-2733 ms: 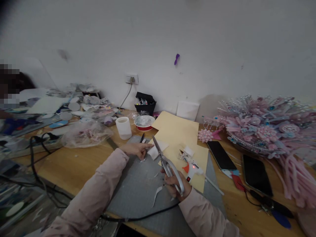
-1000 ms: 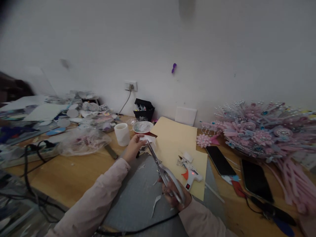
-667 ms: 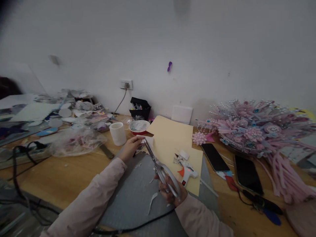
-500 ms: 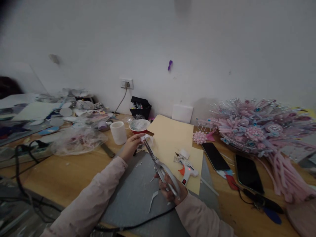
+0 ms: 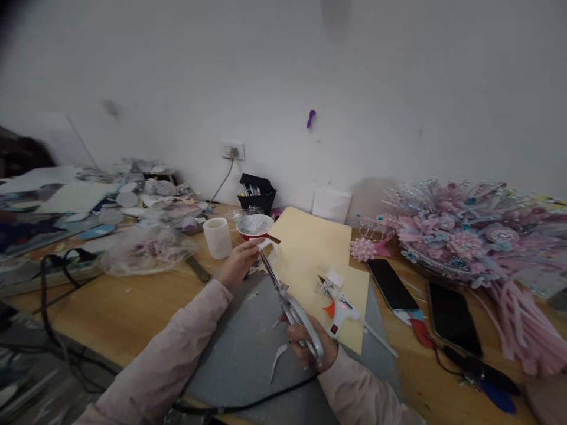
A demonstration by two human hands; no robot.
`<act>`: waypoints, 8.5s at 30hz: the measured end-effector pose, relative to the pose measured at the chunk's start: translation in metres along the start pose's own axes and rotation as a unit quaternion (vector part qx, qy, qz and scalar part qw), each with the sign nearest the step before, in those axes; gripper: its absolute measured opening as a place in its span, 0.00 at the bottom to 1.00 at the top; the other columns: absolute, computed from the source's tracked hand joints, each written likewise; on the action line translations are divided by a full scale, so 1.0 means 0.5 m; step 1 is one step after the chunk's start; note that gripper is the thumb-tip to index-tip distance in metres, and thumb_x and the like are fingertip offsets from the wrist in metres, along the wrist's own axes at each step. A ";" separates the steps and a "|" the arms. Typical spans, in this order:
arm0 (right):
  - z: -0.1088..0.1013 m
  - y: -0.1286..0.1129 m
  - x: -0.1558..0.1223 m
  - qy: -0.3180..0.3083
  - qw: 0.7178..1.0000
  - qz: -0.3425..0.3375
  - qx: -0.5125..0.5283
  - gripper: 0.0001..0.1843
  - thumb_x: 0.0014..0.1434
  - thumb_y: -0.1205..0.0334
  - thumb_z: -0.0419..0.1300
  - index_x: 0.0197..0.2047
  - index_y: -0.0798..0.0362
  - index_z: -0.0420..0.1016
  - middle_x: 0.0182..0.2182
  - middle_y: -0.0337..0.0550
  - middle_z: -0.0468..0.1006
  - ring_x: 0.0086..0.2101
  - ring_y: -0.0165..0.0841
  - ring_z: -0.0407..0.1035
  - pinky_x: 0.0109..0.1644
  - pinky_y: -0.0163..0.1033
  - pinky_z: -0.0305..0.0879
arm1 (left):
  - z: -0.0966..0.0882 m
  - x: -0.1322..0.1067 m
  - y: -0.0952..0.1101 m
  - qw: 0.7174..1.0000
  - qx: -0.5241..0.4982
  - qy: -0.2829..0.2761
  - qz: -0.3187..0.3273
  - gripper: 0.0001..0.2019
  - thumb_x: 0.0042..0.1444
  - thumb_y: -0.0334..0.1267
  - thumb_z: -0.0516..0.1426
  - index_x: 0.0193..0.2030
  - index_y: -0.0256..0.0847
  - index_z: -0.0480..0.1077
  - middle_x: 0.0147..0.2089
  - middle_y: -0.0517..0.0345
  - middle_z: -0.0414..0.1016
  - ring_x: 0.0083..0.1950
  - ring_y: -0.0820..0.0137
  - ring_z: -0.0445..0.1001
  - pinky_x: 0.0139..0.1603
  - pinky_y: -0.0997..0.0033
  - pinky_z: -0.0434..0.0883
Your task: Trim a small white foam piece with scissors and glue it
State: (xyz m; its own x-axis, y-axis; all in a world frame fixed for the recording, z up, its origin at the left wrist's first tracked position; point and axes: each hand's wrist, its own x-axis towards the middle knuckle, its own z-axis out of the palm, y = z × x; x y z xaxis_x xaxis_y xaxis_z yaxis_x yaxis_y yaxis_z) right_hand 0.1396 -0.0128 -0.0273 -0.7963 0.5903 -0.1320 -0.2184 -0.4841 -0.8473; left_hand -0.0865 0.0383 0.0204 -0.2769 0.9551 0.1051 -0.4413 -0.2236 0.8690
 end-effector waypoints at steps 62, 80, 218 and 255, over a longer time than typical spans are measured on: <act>0.015 -0.008 -0.006 0.005 0.999 -0.027 -0.031 0.21 0.43 0.53 0.64 0.40 0.53 0.68 0.17 0.28 0.59 0.10 0.15 0.44 0.09 0.24 0.42 | 0.005 -0.017 -0.001 0.989 0.122 -0.084 0.010 0.23 0.36 0.27 0.58 0.43 0.43 0.71 0.44 0.58 0.72 0.36 0.72 0.67 0.35 0.74 0.64; 0.012 -0.003 -0.007 0.016 0.999 -0.030 -0.007 0.20 0.42 0.55 0.65 0.39 0.53 0.70 0.17 0.28 0.58 0.10 0.15 0.45 0.09 0.24 0.42 | 0.008 -0.020 0.002 0.989 0.117 -0.093 -0.009 0.29 0.36 0.29 0.60 0.50 0.39 0.66 0.38 0.58 0.71 0.33 0.74 0.66 0.35 0.75 0.63; 0.008 0.006 -0.003 0.017 0.996 -0.047 0.074 0.18 0.44 0.51 0.64 0.35 0.56 0.73 0.18 0.32 0.60 0.13 0.17 0.45 0.09 0.23 0.42 | 0.007 -0.020 0.007 0.974 0.208 -0.084 0.017 0.28 0.38 0.30 0.59 0.51 0.38 0.65 0.47 0.54 0.70 0.36 0.72 0.66 0.37 0.74 0.62; 0.014 0.007 -0.005 0.008 0.998 -0.066 -0.008 0.18 0.45 0.55 0.63 0.38 0.55 0.70 0.15 0.28 0.59 0.09 0.16 0.44 0.09 0.25 0.40 | 0.014 -0.034 0.035 0.969 0.206 -0.131 -0.019 0.29 0.36 0.29 0.60 0.50 0.37 0.65 0.46 0.54 0.69 0.35 0.74 0.66 0.34 0.76 0.63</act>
State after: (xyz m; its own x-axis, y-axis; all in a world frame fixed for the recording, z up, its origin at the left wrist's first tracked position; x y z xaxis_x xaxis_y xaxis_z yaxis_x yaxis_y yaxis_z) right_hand 0.1371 -0.0206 -0.0264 -0.7521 0.6585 -0.0280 -0.3114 -0.3924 -0.8655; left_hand -0.0837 0.0194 0.0373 -0.0172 0.9897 0.1420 -0.0528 -0.1427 0.9884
